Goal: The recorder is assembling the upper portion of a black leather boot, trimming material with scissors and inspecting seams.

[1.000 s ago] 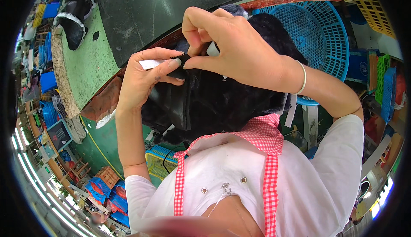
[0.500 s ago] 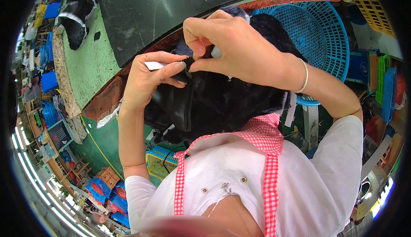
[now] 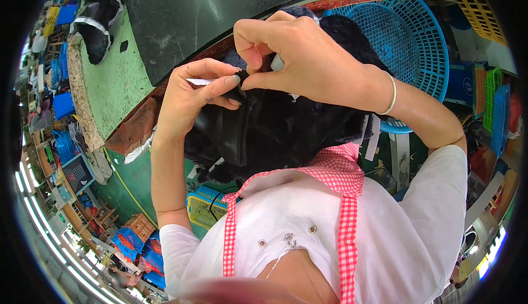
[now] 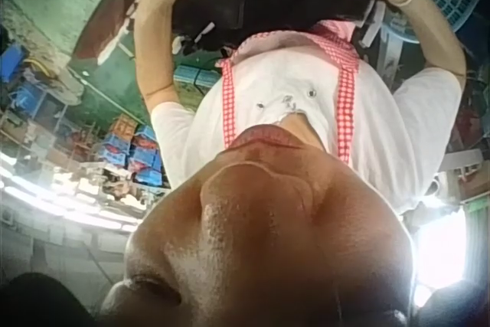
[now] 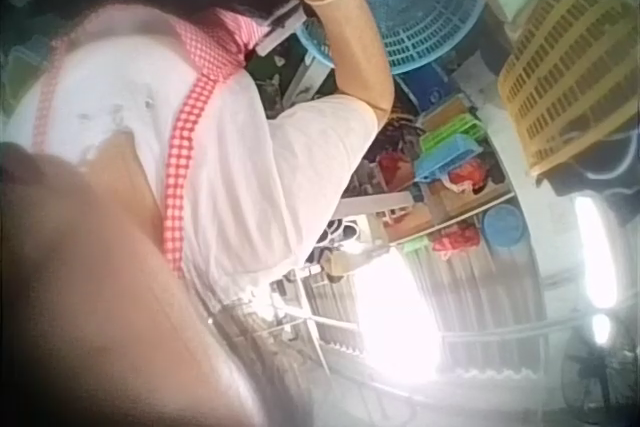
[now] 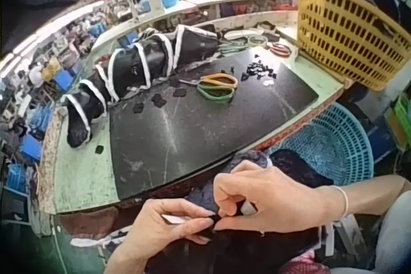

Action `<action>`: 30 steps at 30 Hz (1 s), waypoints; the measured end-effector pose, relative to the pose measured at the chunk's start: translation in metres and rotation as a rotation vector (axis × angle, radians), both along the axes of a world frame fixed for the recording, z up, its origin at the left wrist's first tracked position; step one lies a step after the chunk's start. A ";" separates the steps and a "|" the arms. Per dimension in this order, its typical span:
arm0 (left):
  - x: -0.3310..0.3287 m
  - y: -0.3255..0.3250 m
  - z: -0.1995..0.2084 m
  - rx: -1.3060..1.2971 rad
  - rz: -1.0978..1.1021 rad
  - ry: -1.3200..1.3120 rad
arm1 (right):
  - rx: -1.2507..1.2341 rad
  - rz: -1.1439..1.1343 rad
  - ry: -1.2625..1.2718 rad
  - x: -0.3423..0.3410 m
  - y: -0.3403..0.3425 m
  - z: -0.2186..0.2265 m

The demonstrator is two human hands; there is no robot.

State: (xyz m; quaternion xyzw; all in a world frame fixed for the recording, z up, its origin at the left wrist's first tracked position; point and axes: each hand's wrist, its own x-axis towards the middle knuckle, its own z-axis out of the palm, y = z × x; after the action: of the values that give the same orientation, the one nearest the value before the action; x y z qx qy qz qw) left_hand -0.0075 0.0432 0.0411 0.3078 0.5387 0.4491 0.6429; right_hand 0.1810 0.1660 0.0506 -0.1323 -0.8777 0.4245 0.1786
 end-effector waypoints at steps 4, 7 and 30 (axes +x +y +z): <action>0.001 0.002 0.001 -0.008 -0.005 0.021 | 0.019 0.020 0.018 0.000 0.003 -0.003; 0.003 0.003 0.002 -0.006 -0.004 0.028 | 0.006 0.024 0.001 0.001 0.003 -0.001; 0.001 0.015 0.004 -0.228 0.016 -0.088 | 0.631 0.215 0.368 -0.009 0.016 -0.024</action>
State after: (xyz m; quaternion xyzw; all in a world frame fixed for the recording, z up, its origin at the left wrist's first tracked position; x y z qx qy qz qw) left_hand -0.0068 0.0587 0.0447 0.2086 0.5600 0.4030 0.6932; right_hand 0.1725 0.1820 0.0263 0.1003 -0.9275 0.1662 0.3195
